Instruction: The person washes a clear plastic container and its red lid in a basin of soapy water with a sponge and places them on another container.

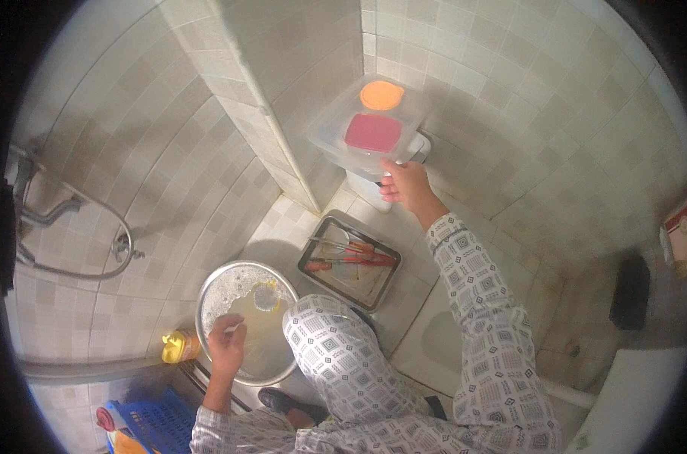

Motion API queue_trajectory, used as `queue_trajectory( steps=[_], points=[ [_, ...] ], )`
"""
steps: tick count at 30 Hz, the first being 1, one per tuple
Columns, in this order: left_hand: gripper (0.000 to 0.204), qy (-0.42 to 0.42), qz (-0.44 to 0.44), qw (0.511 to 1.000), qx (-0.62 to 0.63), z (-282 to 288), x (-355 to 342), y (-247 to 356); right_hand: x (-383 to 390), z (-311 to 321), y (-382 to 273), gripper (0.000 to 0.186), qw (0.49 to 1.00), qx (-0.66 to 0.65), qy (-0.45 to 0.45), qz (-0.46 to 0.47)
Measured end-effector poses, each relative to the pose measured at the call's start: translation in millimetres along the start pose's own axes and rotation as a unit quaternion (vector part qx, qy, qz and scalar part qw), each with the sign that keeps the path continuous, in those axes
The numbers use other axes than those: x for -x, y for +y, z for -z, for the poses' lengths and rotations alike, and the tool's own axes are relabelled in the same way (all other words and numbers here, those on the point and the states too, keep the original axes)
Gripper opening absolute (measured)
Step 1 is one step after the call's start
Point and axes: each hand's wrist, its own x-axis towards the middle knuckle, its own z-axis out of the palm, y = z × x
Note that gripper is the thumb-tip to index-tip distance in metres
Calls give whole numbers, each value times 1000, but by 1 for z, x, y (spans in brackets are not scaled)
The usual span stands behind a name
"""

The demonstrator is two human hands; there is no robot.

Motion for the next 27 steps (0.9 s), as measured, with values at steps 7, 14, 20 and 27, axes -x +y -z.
queue_trajectory(
  steps=[7, 14, 20, 27],
  points=[
    [16, 79, 73, 993, 40, 70, 92, -20, 23, -29, -7, 49, 633, 448, 214, 595],
    [18, 111, 120, 985, 46, 80, 108, -25, 16, -48, -24, 51, 541, 661, 75, 514],
    [16, 114, 66, 991, -6, 88, 115, -17, 20, -33, -18, 48, 513, 697, 102, 490],
    [17, 105, 54, 993, -7, 96, 115, -25, 18, -50, -11, 46, 499, 677, 116, 529]
  ],
)
